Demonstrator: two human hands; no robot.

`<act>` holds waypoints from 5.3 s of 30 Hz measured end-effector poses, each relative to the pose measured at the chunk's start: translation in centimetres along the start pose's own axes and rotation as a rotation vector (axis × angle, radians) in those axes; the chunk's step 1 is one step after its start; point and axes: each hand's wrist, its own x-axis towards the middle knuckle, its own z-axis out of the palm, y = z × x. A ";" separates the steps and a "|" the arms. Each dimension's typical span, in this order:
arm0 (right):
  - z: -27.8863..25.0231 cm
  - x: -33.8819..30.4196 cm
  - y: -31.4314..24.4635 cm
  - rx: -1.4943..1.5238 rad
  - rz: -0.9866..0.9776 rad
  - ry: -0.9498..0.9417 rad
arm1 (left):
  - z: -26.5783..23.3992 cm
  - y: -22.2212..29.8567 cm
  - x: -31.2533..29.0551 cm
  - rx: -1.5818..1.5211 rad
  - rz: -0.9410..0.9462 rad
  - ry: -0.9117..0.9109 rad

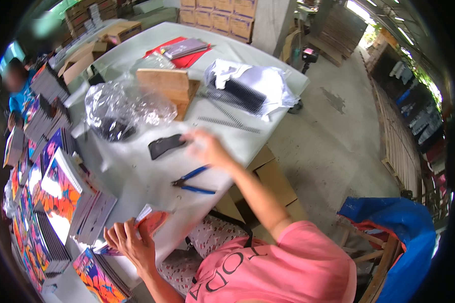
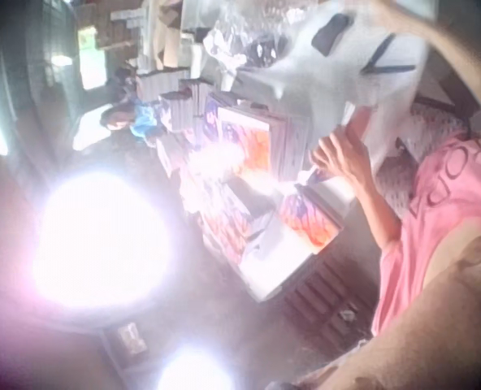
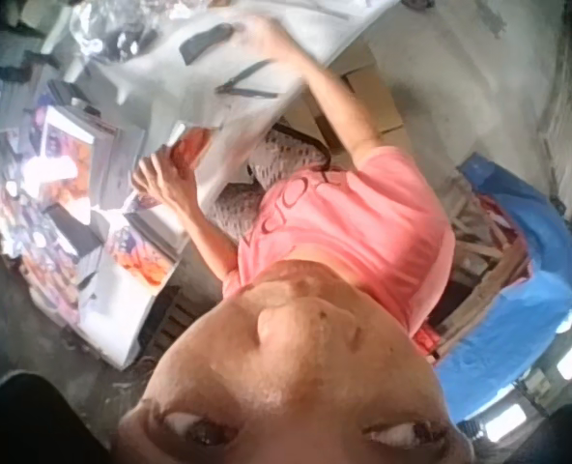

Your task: The person uses pliers and a handheld tool to trim and bend the ends of the spiral wire on notebooks before placing them onto stacks on a table.

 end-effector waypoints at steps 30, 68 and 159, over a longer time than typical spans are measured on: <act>2.5 -2.7 -11.0 0.020 -0.290 -0.330 | 6.2 3.4 -2.3 -0.047 -0.226 0.419; 2.1 -2.3 -12.6 0.051 -0.141 -0.739 | 3.3 2.6 -2.8 0.014 -0.222 0.246; 12.0 2.3 -13.2 0.364 -0.303 -0.786 | 0.9 -5.8 -4.5 -0.733 -0.439 0.496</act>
